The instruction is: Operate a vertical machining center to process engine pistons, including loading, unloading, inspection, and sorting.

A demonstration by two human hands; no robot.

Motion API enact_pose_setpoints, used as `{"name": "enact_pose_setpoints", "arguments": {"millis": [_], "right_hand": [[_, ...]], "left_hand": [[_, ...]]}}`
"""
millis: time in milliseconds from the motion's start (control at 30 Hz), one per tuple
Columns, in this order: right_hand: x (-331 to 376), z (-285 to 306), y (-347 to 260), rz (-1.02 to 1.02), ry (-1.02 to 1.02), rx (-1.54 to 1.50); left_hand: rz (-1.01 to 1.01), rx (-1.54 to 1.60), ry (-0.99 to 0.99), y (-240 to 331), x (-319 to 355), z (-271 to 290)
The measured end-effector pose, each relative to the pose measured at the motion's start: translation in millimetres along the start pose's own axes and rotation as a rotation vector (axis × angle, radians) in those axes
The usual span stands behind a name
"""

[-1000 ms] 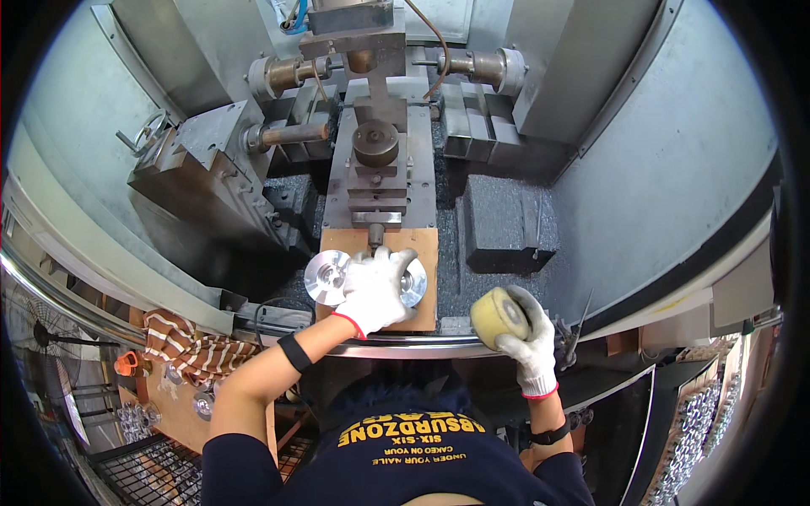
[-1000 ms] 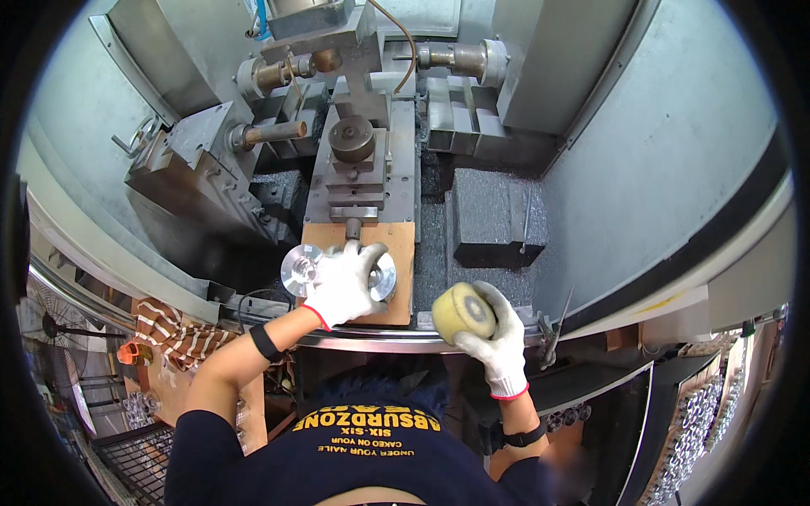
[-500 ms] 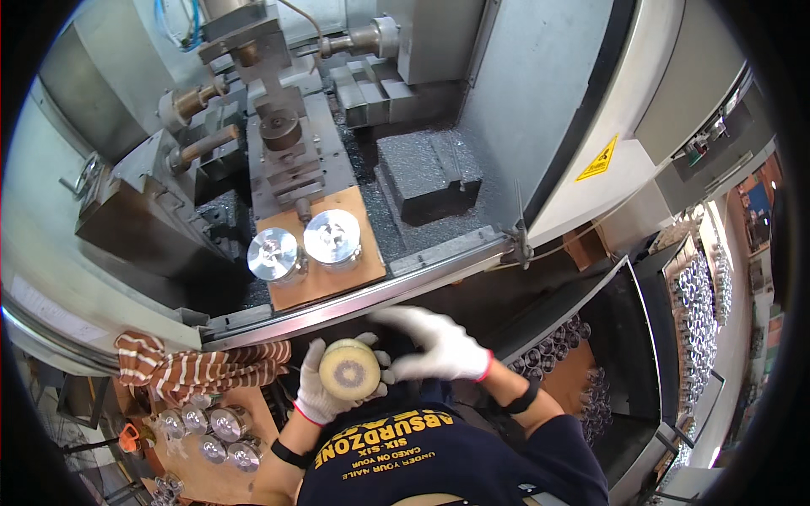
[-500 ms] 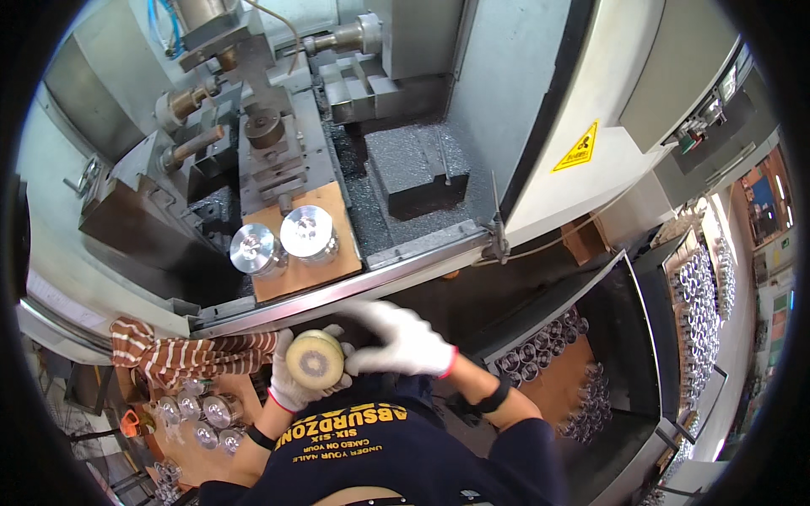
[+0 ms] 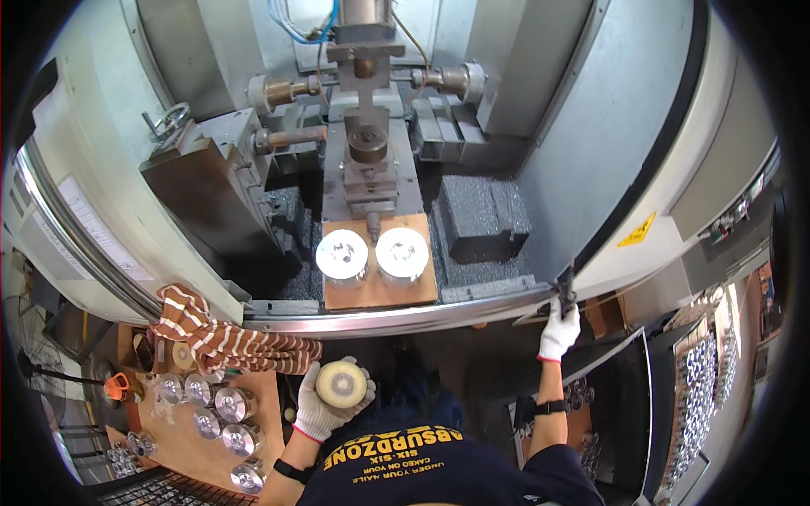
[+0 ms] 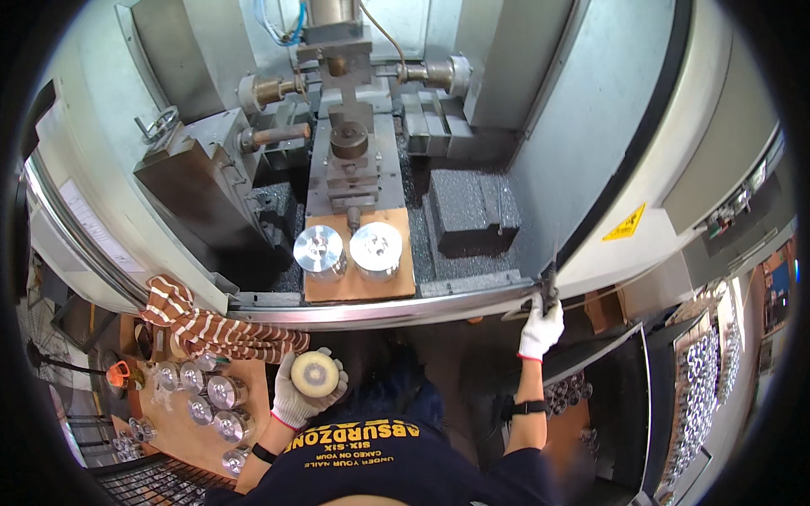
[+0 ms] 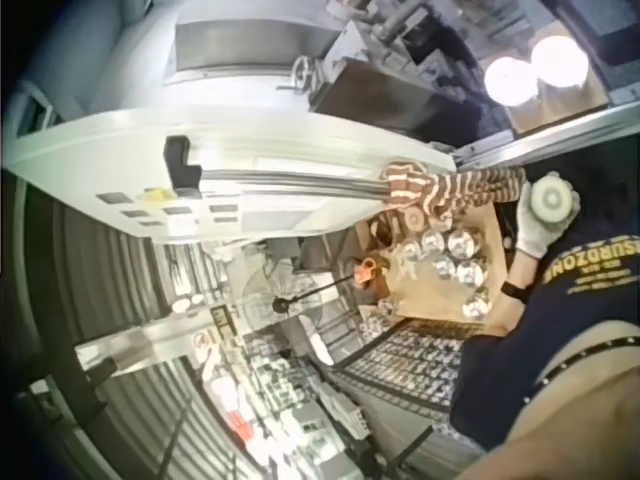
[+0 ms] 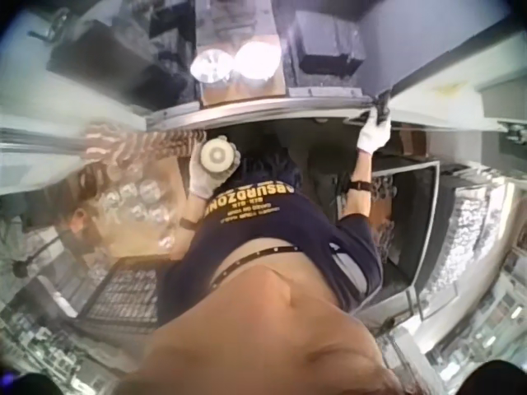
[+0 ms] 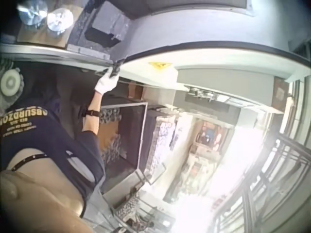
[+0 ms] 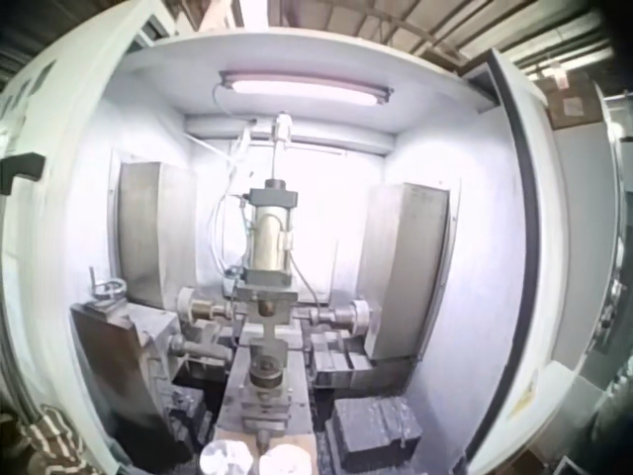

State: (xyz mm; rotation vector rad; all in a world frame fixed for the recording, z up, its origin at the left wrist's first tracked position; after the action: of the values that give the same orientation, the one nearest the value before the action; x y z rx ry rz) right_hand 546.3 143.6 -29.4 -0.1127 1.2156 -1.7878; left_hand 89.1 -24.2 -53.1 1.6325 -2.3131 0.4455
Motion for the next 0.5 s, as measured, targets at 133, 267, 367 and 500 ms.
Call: {"name": "enact_pose_setpoints", "arguments": {"millis": [133,267,367,500], "right_hand": [[-23.2,29.7,-119.9,0.327,-0.014,-0.025],[-21.5,-32.4,-262.2,0.319,-0.420,-0.705],[1.8,-138.1,-292.9,0.042,-1.127,-0.573],[9.9,-240.9,-318.0,0.202,-1.251,-0.258]], "left_hand": [[-0.030,0.028,-0.144,14.0,5.4,-6.5],[-0.118,-0.003,-0.174,25.6,6.5,-10.2],[-0.177,-0.016,-0.248,32.9,4.2,-22.4],[-0.196,-0.098,-0.330,48.2,-4.4,-40.4]]}}
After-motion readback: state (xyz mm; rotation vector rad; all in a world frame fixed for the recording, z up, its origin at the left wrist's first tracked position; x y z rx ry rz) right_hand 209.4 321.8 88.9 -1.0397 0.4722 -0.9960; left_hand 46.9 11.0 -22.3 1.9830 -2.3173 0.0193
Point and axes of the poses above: each hand's wrist, its own x-axis away from the middle knuckle, its own z-axis out of the back of the hand, y = z × x, the point moved 8 cm from there along -x, towards the middle knuckle, and after that the axes turned 5 degrees about -y, right-handed, at the moved point
